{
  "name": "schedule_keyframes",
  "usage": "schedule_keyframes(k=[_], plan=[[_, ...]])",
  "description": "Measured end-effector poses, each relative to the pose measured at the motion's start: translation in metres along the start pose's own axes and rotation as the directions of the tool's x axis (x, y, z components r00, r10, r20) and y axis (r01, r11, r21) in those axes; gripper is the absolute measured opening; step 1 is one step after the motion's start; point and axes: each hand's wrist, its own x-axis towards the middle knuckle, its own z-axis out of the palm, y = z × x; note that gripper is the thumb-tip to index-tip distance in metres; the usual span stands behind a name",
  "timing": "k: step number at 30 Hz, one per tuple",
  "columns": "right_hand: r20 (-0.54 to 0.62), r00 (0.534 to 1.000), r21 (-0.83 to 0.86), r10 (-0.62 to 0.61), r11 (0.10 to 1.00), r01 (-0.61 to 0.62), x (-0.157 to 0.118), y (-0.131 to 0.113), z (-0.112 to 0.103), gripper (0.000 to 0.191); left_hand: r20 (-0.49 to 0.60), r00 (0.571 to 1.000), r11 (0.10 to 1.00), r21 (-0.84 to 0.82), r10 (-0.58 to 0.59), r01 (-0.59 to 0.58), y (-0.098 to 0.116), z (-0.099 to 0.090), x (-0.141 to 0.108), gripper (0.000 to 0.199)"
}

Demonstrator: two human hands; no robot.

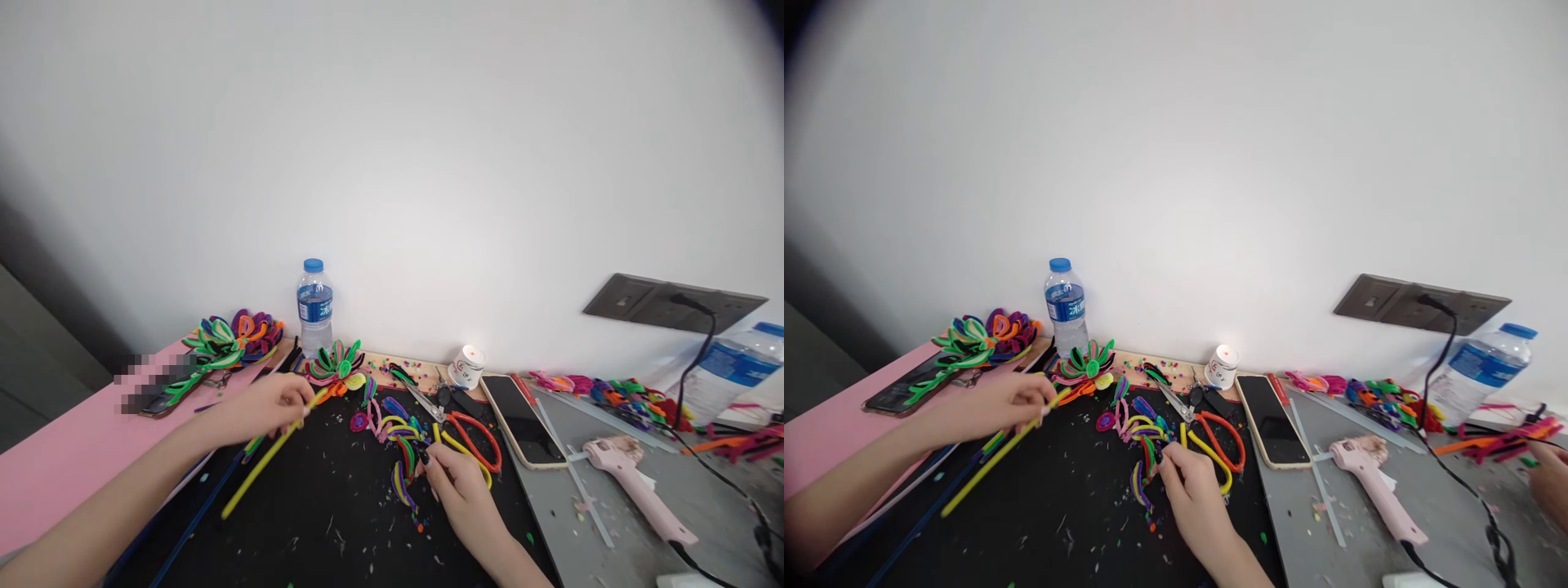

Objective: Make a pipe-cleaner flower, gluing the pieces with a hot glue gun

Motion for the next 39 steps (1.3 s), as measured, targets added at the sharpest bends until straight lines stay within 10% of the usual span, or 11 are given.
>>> schedule_keyframes(k=[2, 5, 13, 19, 28, 32, 39], plan=[[-0.001, 1.000, -0.001, -0.003, 1.000, 0.003, 0.000, -0.001, 0.000, 0.030, 0.241, 0.970, 0.997, -0.081, 0.016, 0.004, 0.002, 0.018, -0.005, 0.013], [0.010, 1.000, -0.009, 0.004, 1.000, -0.004, -0.001, -0.001, -0.001, 0.030, 0.307, 0.951, 0.996, -0.087, 0.038, -0.012, 0.001, 0.042, -0.006, 0.012], [0.021, 1.000, -0.014, -0.001, 1.000, 0.002, 0.000, -0.002, -0.002, 0.031, -0.063, 0.972, 0.942, 0.267, 0.228, -0.204, 0.009, 0.069, 0.020, 0.021], [0.006, 1.000, 0.005, -0.020, 1.000, 0.020, 0.000, -0.002, -0.001, 0.030, -0.073, 0.967, 0.948, 0.227, 0.244, -0.222, 0.007, 0.080, 0.029, 0.007], [0.005, 1.000, -0.010, -0.008, 1.000, 0.008, 0.000, 0.001, -0.002, 0.030, -0.069, 0.978, 0.977, -0.073, 0.196, -0.201, 0.007, 0.081, 0.030, 0.016], [-0.013, 1.000, -0.027, 0.005, 1.000, -0.005, 0.000, 0.001, -0.004, 0.029, 0.002, 0.983, 0.865, -0.475, 0.186, -0.163, 0.017, 0.084, 0.019, 0.025], [-0.046, 0.999, -0.019, 0.002, 1.000, -0.003, 0.003, -0.001, -0.007, 0.031, -0.022, 0.986, 0.752, -0.644, 0.165, -0.140, 0.026, 0.105, 0.012, 0.021]])
